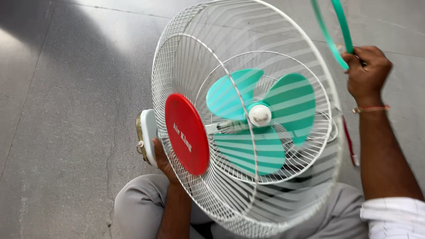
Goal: The person sits on the floor and assembles a table fan. They tighten the central nut on the fan blades, wipe the blades with a cloth, and then attach the front and rear wire cages to the fan body.
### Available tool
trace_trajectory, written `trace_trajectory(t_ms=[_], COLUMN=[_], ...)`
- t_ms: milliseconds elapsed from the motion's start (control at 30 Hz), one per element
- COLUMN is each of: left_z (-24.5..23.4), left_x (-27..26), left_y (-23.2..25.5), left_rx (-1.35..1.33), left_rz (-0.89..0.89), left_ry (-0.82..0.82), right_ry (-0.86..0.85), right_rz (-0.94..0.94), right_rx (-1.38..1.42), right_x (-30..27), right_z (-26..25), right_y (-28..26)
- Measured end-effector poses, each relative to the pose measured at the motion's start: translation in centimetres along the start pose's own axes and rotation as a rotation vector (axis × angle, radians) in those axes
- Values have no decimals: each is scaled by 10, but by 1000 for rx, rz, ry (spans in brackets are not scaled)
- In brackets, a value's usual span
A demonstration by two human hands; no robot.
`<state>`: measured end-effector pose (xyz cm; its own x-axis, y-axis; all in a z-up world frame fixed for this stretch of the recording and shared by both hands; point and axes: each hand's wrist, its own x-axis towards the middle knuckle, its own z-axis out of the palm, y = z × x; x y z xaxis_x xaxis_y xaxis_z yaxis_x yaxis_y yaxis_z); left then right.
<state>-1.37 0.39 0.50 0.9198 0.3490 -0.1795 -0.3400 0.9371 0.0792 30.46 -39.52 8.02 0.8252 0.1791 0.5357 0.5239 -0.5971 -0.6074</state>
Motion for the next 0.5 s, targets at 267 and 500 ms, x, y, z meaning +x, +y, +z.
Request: trace_trajectory(t_ms=[267,500], left_z=[31,51], left_x=[-13,-32], left_y=[7,18], left_rx=[189,218], left_rz=[99,27], left_ry=[-10,-41], right_ry=[3,-240], right_rz=[-312,-229], right_rx=[-387,-83], right_x=[-162,-226], right_z=[-35,11], right_y=[-190,-261])
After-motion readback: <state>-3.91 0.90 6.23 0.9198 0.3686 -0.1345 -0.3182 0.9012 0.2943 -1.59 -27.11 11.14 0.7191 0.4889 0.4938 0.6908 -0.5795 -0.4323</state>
